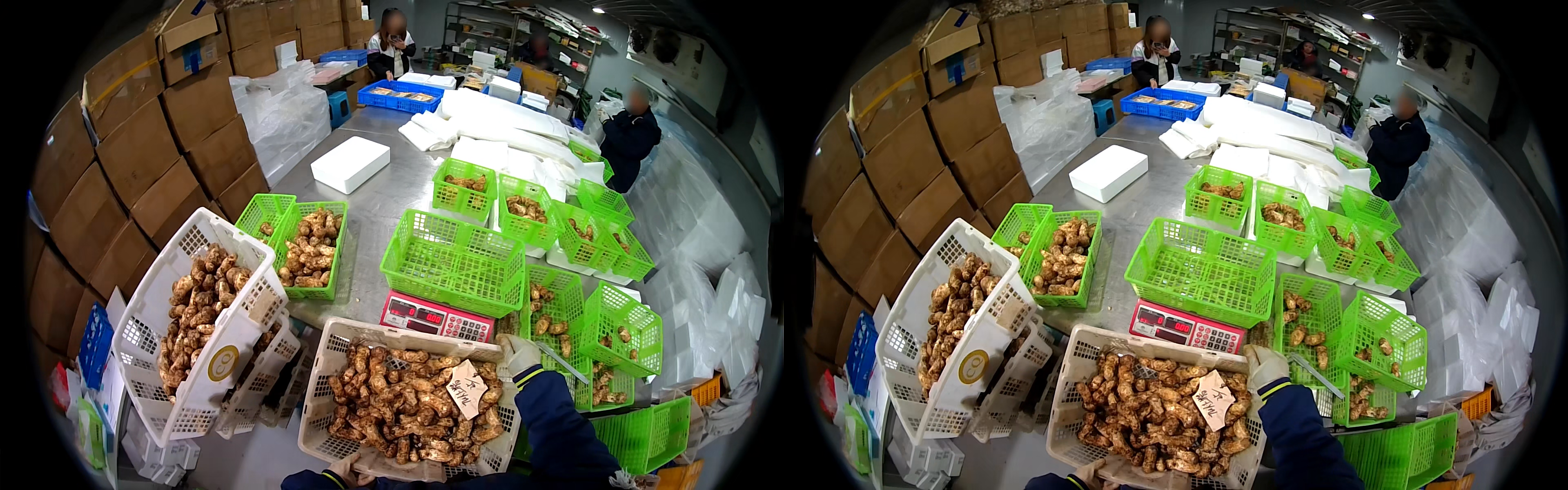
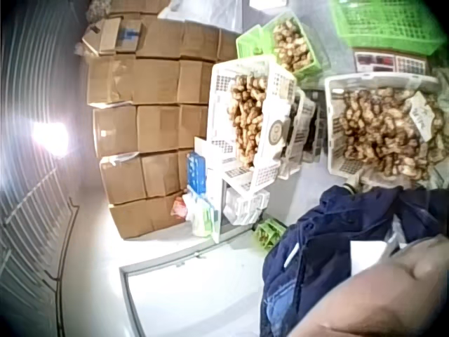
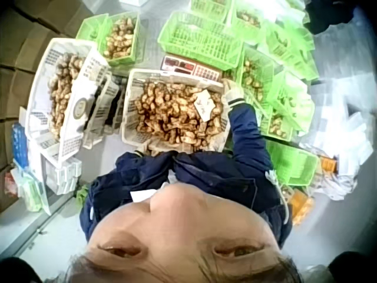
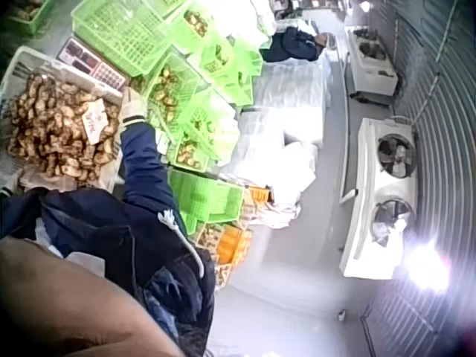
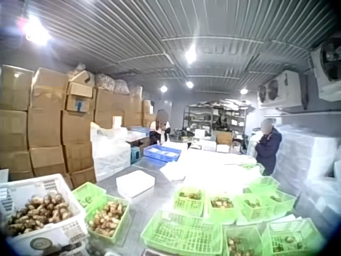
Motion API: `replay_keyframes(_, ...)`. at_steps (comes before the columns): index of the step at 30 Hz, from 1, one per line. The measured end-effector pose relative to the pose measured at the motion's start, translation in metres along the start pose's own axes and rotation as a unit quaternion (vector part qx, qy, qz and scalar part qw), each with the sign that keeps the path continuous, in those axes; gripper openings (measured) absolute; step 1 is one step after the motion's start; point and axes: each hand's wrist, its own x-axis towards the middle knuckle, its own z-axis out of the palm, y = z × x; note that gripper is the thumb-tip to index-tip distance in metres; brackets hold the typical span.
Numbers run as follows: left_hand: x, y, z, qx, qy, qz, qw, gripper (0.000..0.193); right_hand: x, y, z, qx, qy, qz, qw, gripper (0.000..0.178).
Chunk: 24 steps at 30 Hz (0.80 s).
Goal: The person sorts and weighs roots in a warehouse by picking items from one basket, placing them onto a scale inside another basket, and adjusting the quantity until the desired weight is reached.
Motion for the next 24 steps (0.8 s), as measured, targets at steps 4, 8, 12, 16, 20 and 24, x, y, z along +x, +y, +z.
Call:
replay_keyframes(4, 0.005, 0.009, 0.003, -0.306, 0.02, -0.159, 0.939, 0.053, 0.001, -0.003, -0.002, 0.006, -0.016, 0.026, 1.0, 0.031)
replay_keyframes(8, -0.003, 0.019, 0.005, -0.362, -0.029, -0.197, 0.911, 0.05, 0.003, -0.009, -0.006, 0.011, -0.027, 0.056, 0.998, 0.032)
replay_keyframes(12, 0.0, 0.026, 0.009, -0.365, 0.007, -0.213, 0.906, 0.046, 0.004, 0.002, 0.003, 0.023, -0.022, 0.066, 0.997, 0.034)
replay_keyframes(16, -0.004, 0.033, 0.008, -0.354, 0.021, -0.206, 0.912, 0.043, 0.011, 0.005, 0.011, 0.023, -0.046, 0.074, 0.996, 0.037)
replay_keyframes(20, 0.017, 0.046, 0.014, -0.34, 0.017, -0.201, 0.919, 0.04, 0.024, 0.018, 0.005, -0.058, -0.091, 0.102, 0.989, 0.045)
replay_keyframes(24, 0.023, 0.055, 0.022, -0.339, 0.023, -0.205, 0.918, 0.036, 0.025, 0.001, 0.01, -0.141, -0.086, 0.12, 0.979, 0.043)
